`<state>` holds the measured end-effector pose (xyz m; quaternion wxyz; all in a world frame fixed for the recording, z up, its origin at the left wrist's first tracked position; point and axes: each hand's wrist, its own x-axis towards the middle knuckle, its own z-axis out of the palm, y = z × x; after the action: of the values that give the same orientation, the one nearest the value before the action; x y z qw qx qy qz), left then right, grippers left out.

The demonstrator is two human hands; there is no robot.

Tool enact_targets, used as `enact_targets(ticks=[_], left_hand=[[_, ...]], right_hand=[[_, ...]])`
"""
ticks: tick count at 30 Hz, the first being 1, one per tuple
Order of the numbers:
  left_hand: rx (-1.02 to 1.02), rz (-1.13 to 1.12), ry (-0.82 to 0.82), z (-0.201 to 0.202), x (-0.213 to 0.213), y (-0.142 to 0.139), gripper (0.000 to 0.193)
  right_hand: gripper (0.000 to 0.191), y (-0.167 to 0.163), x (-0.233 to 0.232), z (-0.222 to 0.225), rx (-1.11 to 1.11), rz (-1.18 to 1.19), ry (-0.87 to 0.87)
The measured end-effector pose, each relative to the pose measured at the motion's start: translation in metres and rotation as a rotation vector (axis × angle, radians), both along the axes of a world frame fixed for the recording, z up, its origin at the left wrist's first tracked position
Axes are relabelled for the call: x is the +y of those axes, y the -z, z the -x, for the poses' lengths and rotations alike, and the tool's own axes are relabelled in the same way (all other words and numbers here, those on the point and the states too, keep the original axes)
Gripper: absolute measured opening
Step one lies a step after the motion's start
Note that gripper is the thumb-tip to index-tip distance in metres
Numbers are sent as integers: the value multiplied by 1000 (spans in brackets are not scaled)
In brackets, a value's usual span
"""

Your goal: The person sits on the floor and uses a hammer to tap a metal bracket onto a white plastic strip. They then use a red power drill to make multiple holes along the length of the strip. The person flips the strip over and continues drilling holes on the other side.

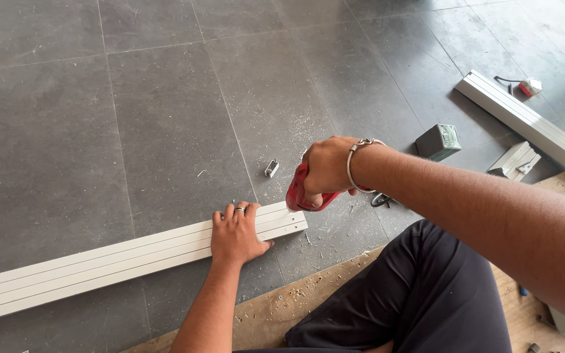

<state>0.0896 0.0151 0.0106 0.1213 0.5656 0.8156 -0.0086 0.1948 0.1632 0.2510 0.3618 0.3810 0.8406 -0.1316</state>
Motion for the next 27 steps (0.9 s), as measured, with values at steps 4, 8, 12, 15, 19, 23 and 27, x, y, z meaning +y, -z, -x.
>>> enact_targets(ticks=[4,8,12,15,19,23,27], left_hand=[[-2,8,-3,-1,0,3,99],[-6,11,1,1,0,4,99],[-29,17,-2,5,-1,3,98],[-40,13,-2,9,-4,2,98],[-50,-4,6,14,-7,6,99],[-65,6,11,22,-8,16,98],[-95,37,10,31,-9,25,98]], right_hand=[[58,0,0,-2,17,15,28],[60,0,-1,-3,6,18,11],[60,-2,-6,0,7,30,-8],[57,-2,-9,2,-3,37,-55],[60,2,-5,1,-21,68,-60],[60,11,-1,-1,47,21,-246],[65,15,-7,-1,49,33,-184]])
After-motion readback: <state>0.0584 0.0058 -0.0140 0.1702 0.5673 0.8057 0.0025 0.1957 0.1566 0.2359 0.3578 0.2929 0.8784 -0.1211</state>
